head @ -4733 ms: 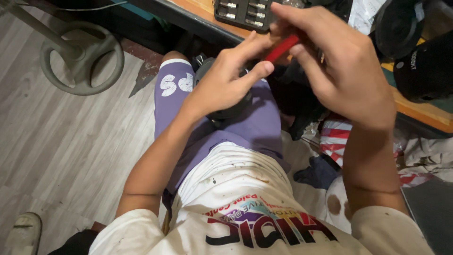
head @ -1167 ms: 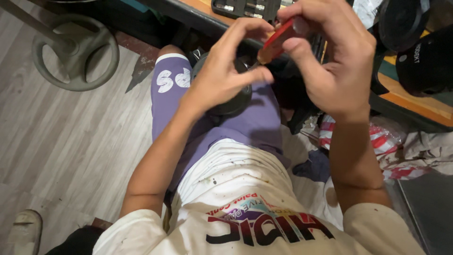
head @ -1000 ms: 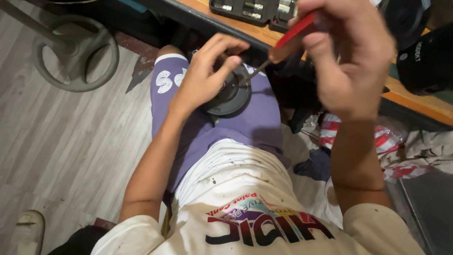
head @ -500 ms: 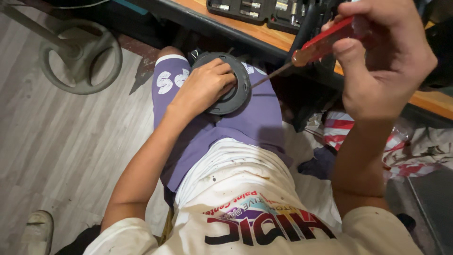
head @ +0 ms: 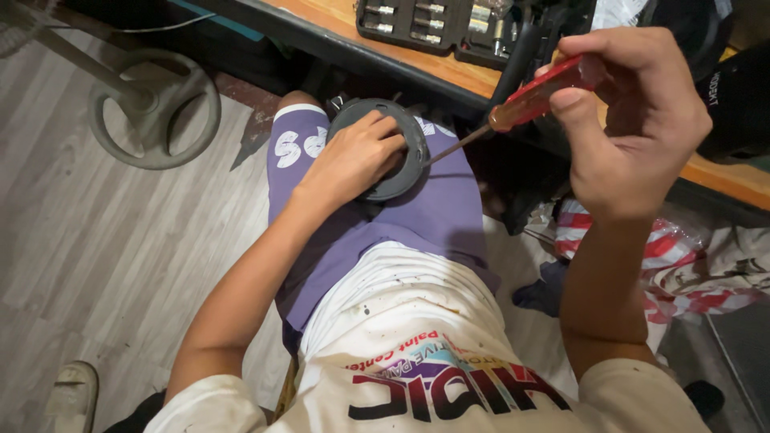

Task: The person disassembles a black cylindrical appliance, likely a coffee maker, using a red screwdriver and a socket wrench. They remove the bottom cover to expose the internal heating element and wiring, then proceed to unscrew the central heating component.

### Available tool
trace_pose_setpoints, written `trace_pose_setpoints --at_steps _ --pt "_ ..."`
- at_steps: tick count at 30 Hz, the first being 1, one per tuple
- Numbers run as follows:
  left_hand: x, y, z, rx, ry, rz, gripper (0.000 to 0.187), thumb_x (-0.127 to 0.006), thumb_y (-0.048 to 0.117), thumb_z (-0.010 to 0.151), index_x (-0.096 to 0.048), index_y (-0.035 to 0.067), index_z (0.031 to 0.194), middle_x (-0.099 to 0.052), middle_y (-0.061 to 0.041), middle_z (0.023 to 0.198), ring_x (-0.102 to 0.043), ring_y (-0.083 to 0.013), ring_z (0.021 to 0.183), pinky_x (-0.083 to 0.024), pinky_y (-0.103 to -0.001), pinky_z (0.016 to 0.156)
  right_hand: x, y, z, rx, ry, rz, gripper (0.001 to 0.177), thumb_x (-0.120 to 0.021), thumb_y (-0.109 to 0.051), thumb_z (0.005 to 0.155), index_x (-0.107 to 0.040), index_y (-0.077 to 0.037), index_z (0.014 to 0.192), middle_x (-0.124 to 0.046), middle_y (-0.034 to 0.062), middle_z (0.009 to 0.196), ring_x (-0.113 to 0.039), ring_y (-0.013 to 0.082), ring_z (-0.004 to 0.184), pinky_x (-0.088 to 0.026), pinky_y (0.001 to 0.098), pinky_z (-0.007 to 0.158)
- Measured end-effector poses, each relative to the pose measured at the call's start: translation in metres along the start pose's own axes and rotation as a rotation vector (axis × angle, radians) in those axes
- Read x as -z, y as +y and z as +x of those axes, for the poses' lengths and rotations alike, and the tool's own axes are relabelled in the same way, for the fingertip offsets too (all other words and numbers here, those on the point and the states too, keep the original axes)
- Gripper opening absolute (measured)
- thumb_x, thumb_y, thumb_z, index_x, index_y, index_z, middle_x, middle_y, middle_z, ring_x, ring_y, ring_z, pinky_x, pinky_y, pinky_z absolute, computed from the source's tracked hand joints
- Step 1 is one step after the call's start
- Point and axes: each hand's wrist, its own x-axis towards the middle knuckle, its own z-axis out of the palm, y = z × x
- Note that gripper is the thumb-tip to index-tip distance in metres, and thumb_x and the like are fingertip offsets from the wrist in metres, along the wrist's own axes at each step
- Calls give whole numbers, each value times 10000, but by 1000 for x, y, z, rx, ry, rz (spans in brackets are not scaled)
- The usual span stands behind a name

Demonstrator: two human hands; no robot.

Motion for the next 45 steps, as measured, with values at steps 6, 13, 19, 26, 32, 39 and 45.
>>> trace_pose_setpoints --at_steps 6,13,19,26,32,39,45 --pt "-1 0 3 22 -39 29 151 -729 124 873 -667 10 952 -629 -106 1018 -598 -303 1017 -524 -423 868 -1 0 0 2 3 14 177 -742 17 1103 -647 66 1244 -580 41 1126 -550 80 923 -456 192 852" --pt "0 -1 4 -23 -16 60 111 -734 115 845 -691 57 929 -627 -80 947 -608 -282 956 -508 -418 838 -1 -1 -2 -20 21 7 193 -756 16 1113 -643 57 1264 -613 55 1147 -556 82 933 -454 190 866" --pt "2 -3 9 -18 -37 54 150 -760 155 828 -685 37 883 -623 -93 897 -605 -291 909 -503 -423 793 -4 -2 1 -5 19 30 202 -761 27 1095 -639 60 1252 -615 56 1120 -556 81 919 -443 195 841" --pt "-1 -5 8 -30 -8 104 94 -753 142 851 -691 81 888 -633 -68 901 -612 -273 940 -488 -418 831 -4 3 -2 -32 19 29 190 -770 19 1106 -648 69 1242 -615 63 1116 -535 83 892 -442 197 837" --pt "-2 -6 9 -46 20 51 170 -742 166 809 -683 33 898 -627 -100 927 -595 -287 968 -463 -427 869 -5 1 -3 -43 24 35 199 -759 2 1090 -641 69 1235 -612 60 1118 -561 82 911 -449 191 838" --pt "-8 -10 8 -5 -8 15 120 -749 138 854 -685 38 871 -612 -101 908 -592 -292 963 -464 -422 879 -8 -4 -1 -18 25 28 214 -738 -18 1066 -628 66 1230 -608 51 1141 -617 90 961 -495 197 885" --pt "11 -32 24 -31 118 -34 112 -764 115 829 -684 41 850 -646 -126 878 -629 -328 874 -486 -455 779 -7 -6 -4 -55 76 75 202 -731 -35 1103 -631 64 1248 -605 38 1070 -561 77 867 -441 179 782"
